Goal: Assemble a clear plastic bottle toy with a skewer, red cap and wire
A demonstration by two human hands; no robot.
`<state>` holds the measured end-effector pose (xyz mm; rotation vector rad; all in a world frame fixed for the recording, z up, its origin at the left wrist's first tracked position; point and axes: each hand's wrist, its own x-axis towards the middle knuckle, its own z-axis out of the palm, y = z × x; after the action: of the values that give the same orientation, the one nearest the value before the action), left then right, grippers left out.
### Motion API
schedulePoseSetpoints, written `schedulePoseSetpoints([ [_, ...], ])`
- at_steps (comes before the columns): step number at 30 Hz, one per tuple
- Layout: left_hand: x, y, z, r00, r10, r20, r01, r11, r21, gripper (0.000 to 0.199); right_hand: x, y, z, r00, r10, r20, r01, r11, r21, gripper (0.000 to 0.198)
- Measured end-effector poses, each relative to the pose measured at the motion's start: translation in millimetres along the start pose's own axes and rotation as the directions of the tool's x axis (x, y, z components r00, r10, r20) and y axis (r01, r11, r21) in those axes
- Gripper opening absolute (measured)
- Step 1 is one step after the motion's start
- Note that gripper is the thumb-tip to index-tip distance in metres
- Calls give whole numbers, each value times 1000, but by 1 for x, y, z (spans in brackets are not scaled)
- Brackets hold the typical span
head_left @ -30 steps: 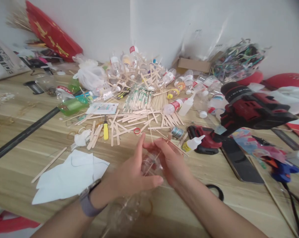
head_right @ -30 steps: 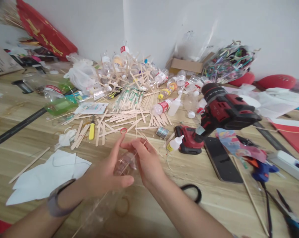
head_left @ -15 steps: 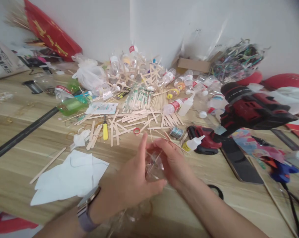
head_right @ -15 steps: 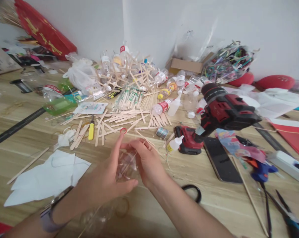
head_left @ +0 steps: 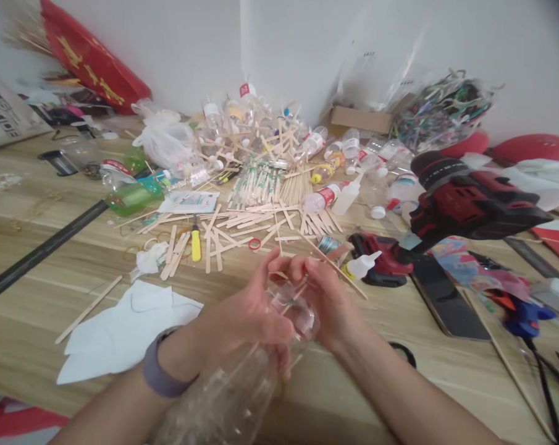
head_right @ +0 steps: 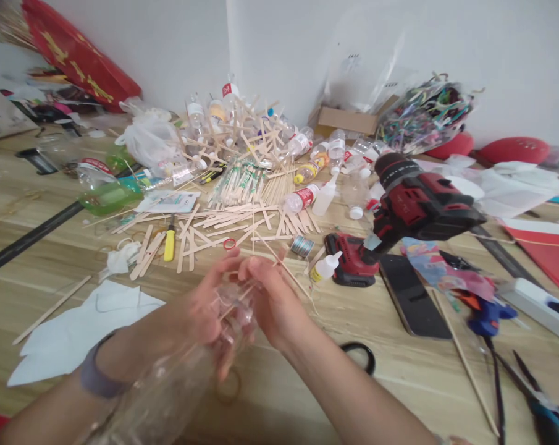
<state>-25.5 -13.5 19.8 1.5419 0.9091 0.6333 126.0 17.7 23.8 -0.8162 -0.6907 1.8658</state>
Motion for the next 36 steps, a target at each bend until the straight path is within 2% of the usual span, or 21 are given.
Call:
schedulePoseSetpoints([
  [1,1,-1,-2,998,-21,64,25,997,-72,83,0,-1,0,1000,12,-6,-12,1000,9,32],
  [3,1,2,-4,992,-100,70,105,993,-63,98,0,0,1,995,56,-81,-56,998,5,28],
  [5,1,7,1,982,-179,-57,184,978,98,117,1,3,0,985,66,-161,-70,997,-16,22],
  [7,0,13,10,962,-204,-182,248,930,271,117,2,8,0,981,29,-193,-35,999,-26,19],
  [8,0,16,15,957,-200,-208,260,912,316,115,3,10,-1,980,8,-198,-14,1000,-27,17],
  [11,0,19,24,956,-152,-249,239,900,365,112,5,13,-2,979,-15,-201,11,1000,-24,19],
  [14,0,20,18,963,-105,-247,187,922,338,114,4,9,-1,989,-9,-147,9,1000,-4,32],
  [17,-1,23,7,976,-162,-142,185,969,166,118,1,2,0,999,10,-43,-10,1000,-3,45],
  [20,-2,23,4,979,-200,-37,201,979,36,121,0,1,-2,999,33,-12,-33,999,-27,40],
  [24,-1,17,15,971,-169,-170,199,964,177,115,4,7,-4,997,2,-74,-6,999,-48,27],
  [27,1,11,19,970,-127,-205,168,966,197,115,6,10,-4,991,-30,-129,21,997,-74,26],
  [30,5,6,13,950,-75,-302,106,990,89,114,3,11,-3,999,-34,-32,31,997,-77,39],
  [32,7,3,8,917,-102,-385,115,993,11,109,-3,14,-5,998,-31,47,35,995,-95,54],
  [36,9,-1,3,861,-228,-454,234,971,-45,90,-14,23,-9,998,-54,12,55,955,-293,88],
])
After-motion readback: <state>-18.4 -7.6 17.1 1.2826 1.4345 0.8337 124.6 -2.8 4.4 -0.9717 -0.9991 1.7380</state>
